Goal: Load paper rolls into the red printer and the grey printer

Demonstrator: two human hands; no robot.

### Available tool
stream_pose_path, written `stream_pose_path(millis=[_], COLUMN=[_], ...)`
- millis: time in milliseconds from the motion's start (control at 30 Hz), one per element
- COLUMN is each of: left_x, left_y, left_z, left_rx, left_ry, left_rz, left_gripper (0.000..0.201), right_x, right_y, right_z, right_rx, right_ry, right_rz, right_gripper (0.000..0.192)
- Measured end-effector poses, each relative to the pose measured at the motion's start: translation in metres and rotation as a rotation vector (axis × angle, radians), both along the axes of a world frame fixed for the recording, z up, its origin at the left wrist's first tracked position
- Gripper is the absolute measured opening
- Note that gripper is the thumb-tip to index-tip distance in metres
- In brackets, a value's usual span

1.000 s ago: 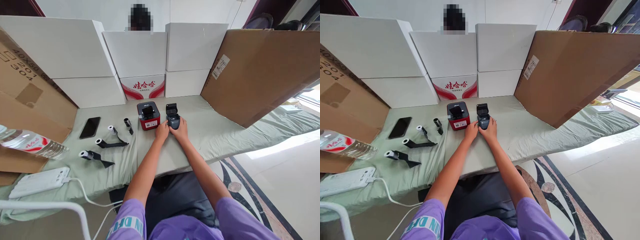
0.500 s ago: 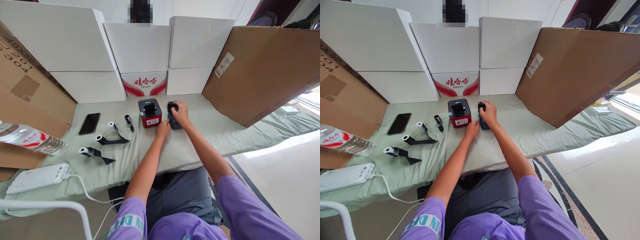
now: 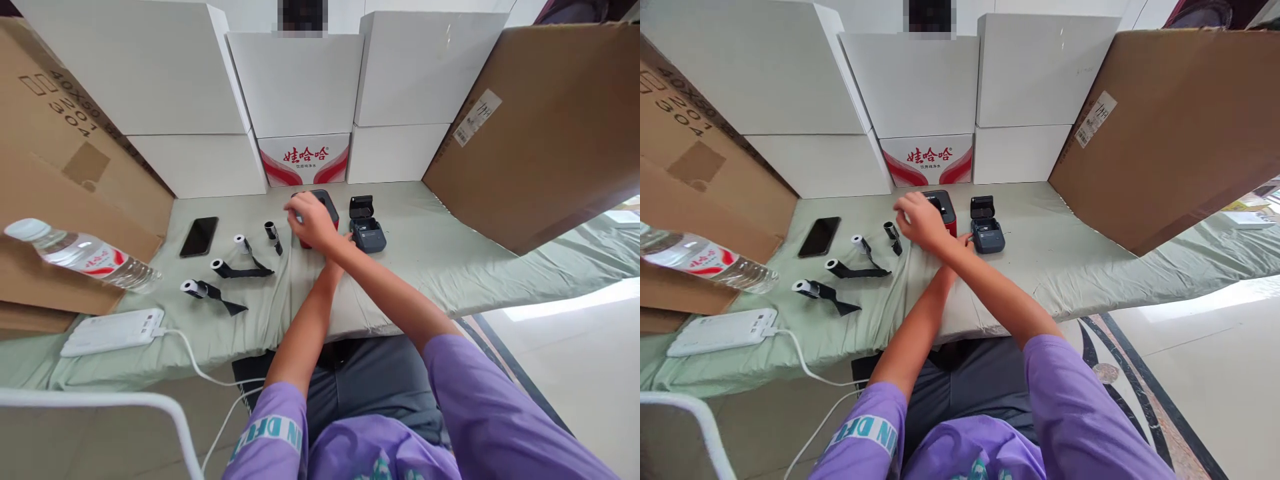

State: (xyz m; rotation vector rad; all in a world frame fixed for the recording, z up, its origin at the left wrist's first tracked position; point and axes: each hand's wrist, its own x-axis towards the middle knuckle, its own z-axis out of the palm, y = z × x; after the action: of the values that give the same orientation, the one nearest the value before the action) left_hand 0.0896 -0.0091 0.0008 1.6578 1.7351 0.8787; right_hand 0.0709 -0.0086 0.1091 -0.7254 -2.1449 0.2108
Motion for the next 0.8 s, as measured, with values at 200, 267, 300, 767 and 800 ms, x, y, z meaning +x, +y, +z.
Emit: stream_pose_path(millis=[200,267,300,767,800], left_x=[-0.004,-0.005,-0.005,-0.007,-0.006], left_y=[0.002,0.003,0.003,0.008,0.008], left_z=[-0.007,-0.009,-0.009,-0.01,-0.009], left_rx=[0.025,0.026,0.026,0.07,0.063], left_ry=[0.041,0.007,-0.008,-0.034,-0.029], left_rz=[-0.025,-0.025,-0.023,-0.036,-0.032], left_gripper=[0.044,0.044,0.043,0.036,0.034], right_x=[-0.057,-0.066,-0.071,-0.054,-0.031], right_y=[-0.003,0.006,0.01,-0.02,-0.027], right_z=[-0.03,-0.029,-0.027,-0.028,-0.028], right_rx=[-0.287,-0.305,-0.3,-0.288,-0.311], right_ry=[-0.175,-0.2,-0.226,-0.266,-0.104], right_rz=[0.004,-0.048,-0.057,-0.003,0.065], right_gripper=[0.032,0.038,0.041,0.019,0.018])
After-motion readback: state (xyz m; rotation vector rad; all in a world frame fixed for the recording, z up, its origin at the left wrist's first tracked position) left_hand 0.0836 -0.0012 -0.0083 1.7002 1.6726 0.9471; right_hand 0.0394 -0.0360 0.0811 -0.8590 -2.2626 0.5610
